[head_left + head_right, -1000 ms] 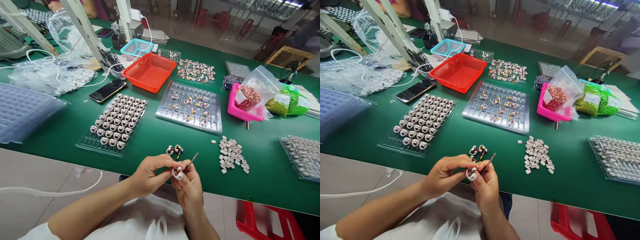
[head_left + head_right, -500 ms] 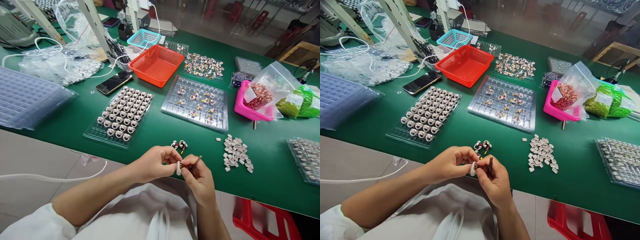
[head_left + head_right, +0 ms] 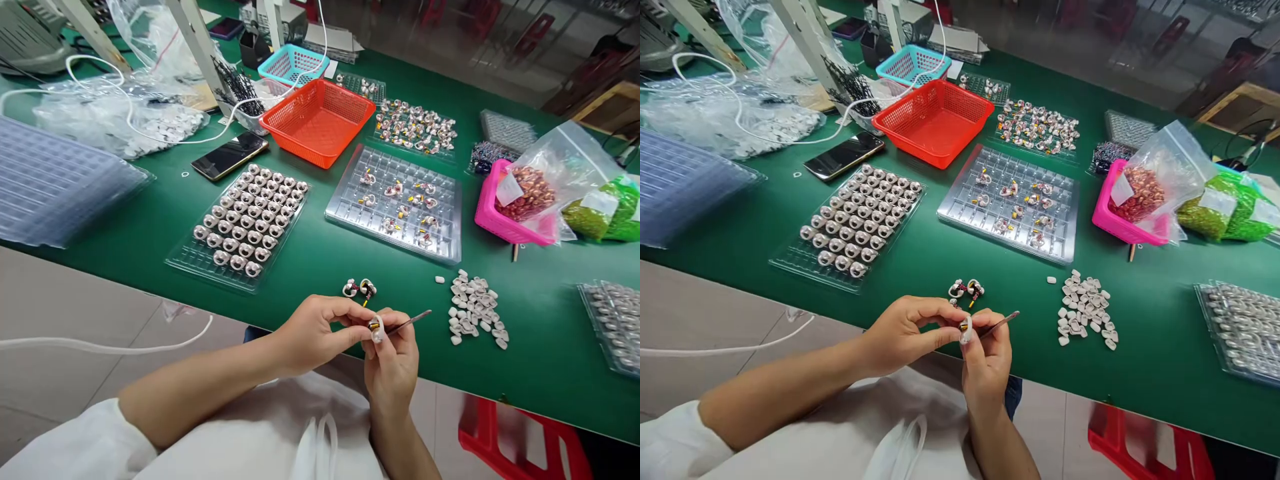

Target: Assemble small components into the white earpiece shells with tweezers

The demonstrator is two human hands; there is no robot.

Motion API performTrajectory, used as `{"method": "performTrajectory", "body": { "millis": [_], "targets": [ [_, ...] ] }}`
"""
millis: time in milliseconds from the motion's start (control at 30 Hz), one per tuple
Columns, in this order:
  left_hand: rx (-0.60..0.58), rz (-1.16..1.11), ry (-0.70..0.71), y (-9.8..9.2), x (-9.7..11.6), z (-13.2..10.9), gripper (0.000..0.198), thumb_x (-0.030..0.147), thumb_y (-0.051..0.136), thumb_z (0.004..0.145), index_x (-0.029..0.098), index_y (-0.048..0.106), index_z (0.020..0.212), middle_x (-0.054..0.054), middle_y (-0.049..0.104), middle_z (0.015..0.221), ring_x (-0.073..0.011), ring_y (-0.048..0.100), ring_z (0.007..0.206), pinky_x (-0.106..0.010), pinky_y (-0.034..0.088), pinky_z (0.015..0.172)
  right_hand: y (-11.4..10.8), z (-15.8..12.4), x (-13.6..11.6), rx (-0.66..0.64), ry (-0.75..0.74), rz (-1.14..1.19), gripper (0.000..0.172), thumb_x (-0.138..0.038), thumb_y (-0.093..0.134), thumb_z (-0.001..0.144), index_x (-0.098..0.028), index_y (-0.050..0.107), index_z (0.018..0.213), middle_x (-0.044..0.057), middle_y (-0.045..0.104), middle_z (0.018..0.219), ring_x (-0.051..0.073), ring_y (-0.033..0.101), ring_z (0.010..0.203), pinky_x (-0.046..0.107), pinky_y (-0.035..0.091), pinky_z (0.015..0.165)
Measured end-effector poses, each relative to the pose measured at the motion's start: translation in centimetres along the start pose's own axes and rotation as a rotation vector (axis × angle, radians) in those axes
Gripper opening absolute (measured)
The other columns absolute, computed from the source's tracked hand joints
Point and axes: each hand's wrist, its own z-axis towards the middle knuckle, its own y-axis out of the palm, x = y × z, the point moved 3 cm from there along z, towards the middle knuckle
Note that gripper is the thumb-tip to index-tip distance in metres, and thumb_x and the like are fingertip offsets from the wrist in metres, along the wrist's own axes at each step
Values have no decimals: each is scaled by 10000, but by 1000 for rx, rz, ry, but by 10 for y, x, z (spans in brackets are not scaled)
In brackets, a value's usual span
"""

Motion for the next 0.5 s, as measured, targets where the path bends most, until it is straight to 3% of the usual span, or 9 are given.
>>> {"method": "performTrajectory", "body": {
  "millis": [267, 500],
  "targets": [
    [40, -39, -14, 2, -6, 0, 174, 234, 726, 836, 142, 817, 952, -71, 824, 917, -192, 753, 830, -236, 581, 756, 3, -7, 0, -29, -68, -40, 104, -255, 711, 916, -257, 617, 962, -22, 560, 856, 98, 540, 694, 209, 459, 603],
    [55, -19, -91, 3, -6, 0, 155, 221, 733, 789, 141, 795, 908, -56, 788, 831, -173, 709, 764, -249, 558, 731, 4, -5, -7, -136, -124, -128, 82, -221, 653, 946, -259, 593, 986, -16, 573, 849, 121, 576, 731, 247, 493, 650]
  ]
}}
